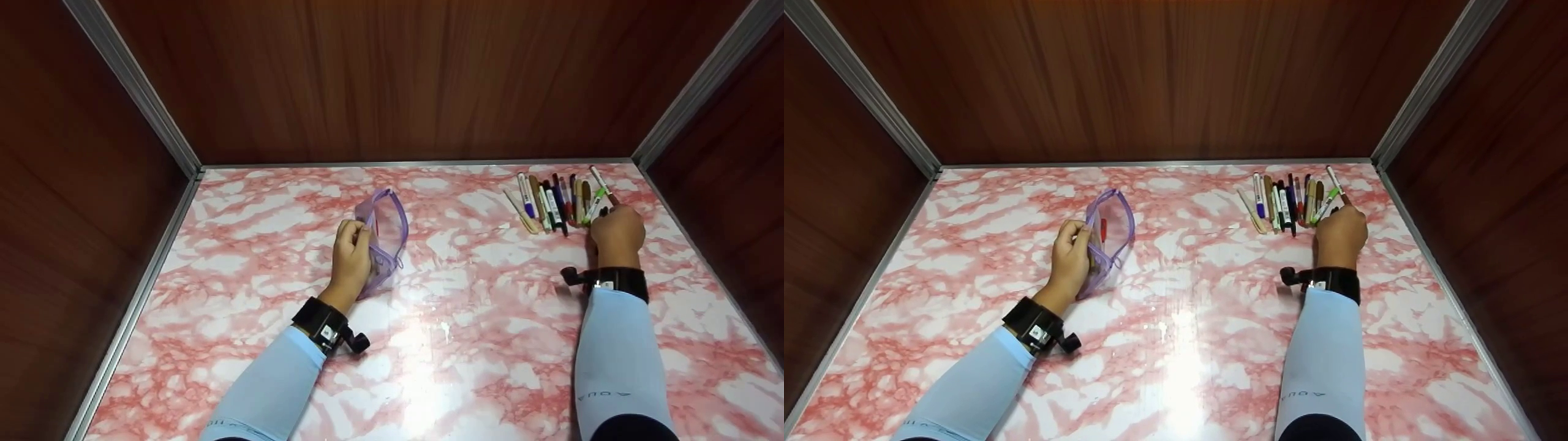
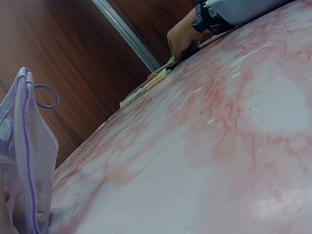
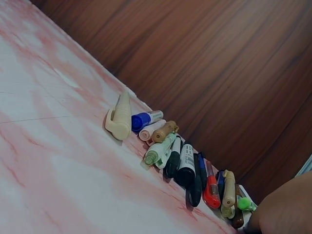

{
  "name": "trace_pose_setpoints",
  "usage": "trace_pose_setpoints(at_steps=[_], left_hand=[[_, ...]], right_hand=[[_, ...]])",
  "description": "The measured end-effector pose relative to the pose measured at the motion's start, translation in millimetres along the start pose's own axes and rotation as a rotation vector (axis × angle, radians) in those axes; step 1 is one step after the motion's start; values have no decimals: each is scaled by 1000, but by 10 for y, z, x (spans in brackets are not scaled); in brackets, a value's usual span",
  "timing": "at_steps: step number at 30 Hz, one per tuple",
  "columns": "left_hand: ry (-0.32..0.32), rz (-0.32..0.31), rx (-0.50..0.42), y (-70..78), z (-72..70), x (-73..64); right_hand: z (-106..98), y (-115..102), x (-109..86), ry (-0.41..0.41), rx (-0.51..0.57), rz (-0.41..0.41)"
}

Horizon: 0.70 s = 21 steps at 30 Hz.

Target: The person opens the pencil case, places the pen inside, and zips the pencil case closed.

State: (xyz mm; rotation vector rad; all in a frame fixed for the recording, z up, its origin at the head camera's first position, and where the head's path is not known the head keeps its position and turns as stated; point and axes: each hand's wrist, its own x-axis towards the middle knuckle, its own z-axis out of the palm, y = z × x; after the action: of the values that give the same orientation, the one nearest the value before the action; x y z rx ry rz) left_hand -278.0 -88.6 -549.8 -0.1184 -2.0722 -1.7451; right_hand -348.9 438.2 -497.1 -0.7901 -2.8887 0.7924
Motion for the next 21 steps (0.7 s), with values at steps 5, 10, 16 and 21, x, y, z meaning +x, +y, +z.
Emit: trace_pose_setpoints(at_steps=[5, 10, 16, 21], left_hand=[[11, 11, 10, -1, -2, 2], [17, 18, 5, -1, 2, 5], [15, 12, -1, -9, 4, 10], [5, 1, -9, 2, 6, 6]], right_hand=[[-28, -29, -14, 10, 84, 41], [-88, -98, -51, 44, 223, 31], [-227, -317, -148, 41, 403, -8], [-323, -544, -243, 60, 485, -123]])
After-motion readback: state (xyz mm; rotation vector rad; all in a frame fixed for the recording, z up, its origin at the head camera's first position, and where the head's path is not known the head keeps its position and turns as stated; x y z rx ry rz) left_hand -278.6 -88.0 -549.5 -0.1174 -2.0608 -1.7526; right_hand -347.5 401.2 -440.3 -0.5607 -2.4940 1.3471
